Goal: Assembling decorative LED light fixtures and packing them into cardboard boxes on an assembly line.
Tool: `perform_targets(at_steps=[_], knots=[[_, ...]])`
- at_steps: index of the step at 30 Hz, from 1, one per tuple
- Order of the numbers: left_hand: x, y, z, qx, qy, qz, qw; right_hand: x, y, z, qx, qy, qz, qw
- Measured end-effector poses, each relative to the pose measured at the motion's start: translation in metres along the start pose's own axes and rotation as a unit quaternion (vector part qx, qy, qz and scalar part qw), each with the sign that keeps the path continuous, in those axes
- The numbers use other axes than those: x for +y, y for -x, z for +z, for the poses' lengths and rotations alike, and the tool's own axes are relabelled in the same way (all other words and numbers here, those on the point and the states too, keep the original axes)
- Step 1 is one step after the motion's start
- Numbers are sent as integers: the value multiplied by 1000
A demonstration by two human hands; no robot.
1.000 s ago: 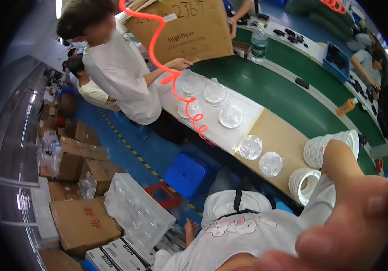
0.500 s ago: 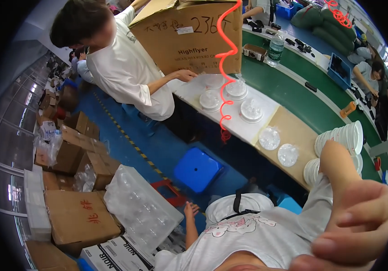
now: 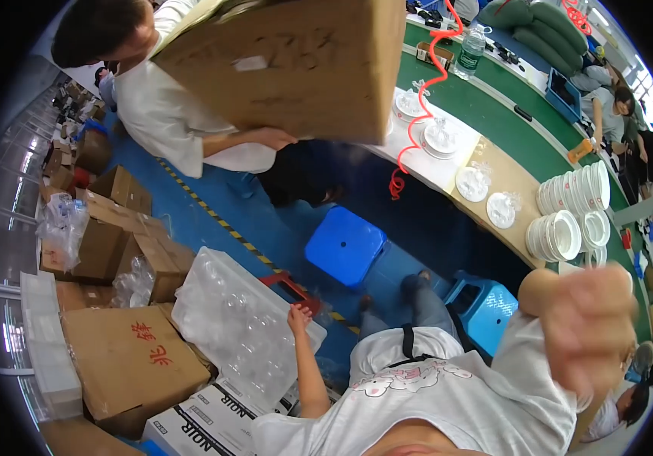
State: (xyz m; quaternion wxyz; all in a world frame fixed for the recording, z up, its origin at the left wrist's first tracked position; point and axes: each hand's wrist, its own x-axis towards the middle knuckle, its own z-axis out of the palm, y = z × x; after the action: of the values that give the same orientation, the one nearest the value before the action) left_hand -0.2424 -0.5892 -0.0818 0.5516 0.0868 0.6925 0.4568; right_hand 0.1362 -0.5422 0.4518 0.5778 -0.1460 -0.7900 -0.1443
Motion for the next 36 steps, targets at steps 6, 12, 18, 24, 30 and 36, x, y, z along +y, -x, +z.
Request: perform_targets(at_steps=[6,12,18,24,30,36], knots=[[8,33,-37,22,-14,63,998,51,142,98,-234,30,324,916],[-25,126,-59,71,-37,63,995,2,346,89,-404,21,509,760],[-46,195,-97,148,52,109,982,-125,464,14,-554,5,585,592],[44,227,-167,271,-13,372,888,-192,487,-66,-551,7,664,506],[176,277,-157,294,21,505,811,-172,438,-33,-322,22,715,620],[193,286,-163,293,-1,550,782,-183,348,24,-232,-75,712,659]])
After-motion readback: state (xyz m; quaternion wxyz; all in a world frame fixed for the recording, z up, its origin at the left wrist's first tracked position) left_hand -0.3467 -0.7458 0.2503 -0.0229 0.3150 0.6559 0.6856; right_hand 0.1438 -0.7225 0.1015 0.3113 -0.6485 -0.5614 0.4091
